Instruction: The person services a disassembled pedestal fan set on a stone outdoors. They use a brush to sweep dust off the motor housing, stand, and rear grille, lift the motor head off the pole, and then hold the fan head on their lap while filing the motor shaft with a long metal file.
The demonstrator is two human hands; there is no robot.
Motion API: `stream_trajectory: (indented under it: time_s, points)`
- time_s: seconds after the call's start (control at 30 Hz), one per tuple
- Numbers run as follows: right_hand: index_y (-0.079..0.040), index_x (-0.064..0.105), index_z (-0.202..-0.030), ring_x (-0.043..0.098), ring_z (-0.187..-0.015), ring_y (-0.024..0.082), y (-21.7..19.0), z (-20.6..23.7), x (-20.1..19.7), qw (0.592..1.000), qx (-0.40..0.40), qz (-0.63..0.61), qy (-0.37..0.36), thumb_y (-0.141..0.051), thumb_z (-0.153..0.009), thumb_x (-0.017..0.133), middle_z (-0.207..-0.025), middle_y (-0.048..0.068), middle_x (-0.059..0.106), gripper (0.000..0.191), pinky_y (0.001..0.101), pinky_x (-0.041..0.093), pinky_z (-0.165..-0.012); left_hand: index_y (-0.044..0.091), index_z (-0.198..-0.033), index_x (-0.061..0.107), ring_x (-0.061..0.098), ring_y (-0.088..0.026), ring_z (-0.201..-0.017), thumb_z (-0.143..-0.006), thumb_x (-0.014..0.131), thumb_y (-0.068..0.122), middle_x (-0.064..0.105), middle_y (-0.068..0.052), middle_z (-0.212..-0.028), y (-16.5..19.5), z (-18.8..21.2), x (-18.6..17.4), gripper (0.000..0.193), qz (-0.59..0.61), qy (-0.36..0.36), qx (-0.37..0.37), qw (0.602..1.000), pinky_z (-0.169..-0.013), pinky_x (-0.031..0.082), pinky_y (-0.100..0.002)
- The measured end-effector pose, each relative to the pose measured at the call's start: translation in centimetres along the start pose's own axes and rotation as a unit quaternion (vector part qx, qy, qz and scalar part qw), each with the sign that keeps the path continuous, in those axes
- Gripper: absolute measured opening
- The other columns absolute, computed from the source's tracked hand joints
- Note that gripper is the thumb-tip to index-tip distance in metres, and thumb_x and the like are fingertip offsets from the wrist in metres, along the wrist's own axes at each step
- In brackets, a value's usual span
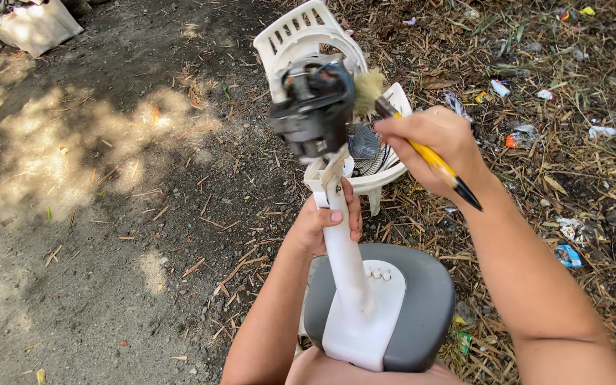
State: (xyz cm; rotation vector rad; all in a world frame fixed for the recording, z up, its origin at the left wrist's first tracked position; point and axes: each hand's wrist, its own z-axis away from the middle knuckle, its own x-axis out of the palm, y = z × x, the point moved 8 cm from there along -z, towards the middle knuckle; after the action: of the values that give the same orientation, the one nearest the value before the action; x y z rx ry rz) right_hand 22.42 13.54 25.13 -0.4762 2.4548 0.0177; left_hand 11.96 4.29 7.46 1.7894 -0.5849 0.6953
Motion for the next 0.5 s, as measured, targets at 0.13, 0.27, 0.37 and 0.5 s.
stream_trajectory:
  time_s: [0.13, 0.27, 0.37, 0.5]
  points:
    - [-0.006, 0.063, -0.115, 0.072, -0.078, 0.016, 3.0, 4.3, 1.0, 0.959, 0.148, -0.18, 0.158, -0.012, -0.11, 0.06, -0.092, 0.01, 0.074, 0.008, 0.0295, 0.06, -0.076, 0.008, -0.108, 0.05, 0.065, -0.025, -0.066, -0.073, 0.084, 0.023, 0.06, -0.012, -0.077, 0.3, 0.2, -0.4, 0.051, -0.01, 0.004, 0.014, 1.0, -0.061, 0.056, -0.039]
    - [-0.007, 0.048, -0.124, 0.07, -0.091, 0.014, 5.6, 7.0, 3.8, 0.902, 0.176, -0.281, 0.276, -0.021, -0.111, 0.065, -0.11, 0.012, 0.071, 0.025, 0.0293, 0.06, -0.087, 0.007, -0.108, 0.05, 0.064, -0.025, -0.065, -0.071, 0.084, 0.024, 0.06, -0.012, -0.077, 0.2, 0.8, -1.0, 0.052, -0.01, 0.021, 0.007, 1.0, -0.061, 0.056, -0.039]
    - [-0.007, 0.039, -0.127, 0.069, -0.1, 0.013, 6.7, 5.6, 6.8, 0.913, 0.222, -0.272, 0.207, -0.017, -0.104, 0.075, -0.129, 0.012, 0.064, 0.044, 0.0289, 0.059, -0.091, 0.007, -0.107, 0.049, 0.064, -0.026, -0.065, -0.074, 0.083, 0.024, 0.06, -0.012, -0.077, 0.2, 0.7, -0.9, 0.05, -0.003, 0.007, 0.016, 1.0, -0.062, 0.055, -0.038]
    - [-0.005, 0.044, -0.118, 0.064, -0.091, 0.01, 7.5, 3.6, 8.2, 0.916, 0.296, -0.2, 0.183, -0.007, -0.095, 0.083, -0.112, 0.009, 0.069, 0.045, 0.0265, 0.057, -0.084, 0.008, -0.107, 0.049, 0.064, -0.025, -0.065, -0.074, 0.083, 0.024, 0.059, -0.012, -0.077, 0.3, 0.5, -0.9, 0.05, -0.015, 0.01, 0.009, 1.0, -0.062, 0.055, -0.038]
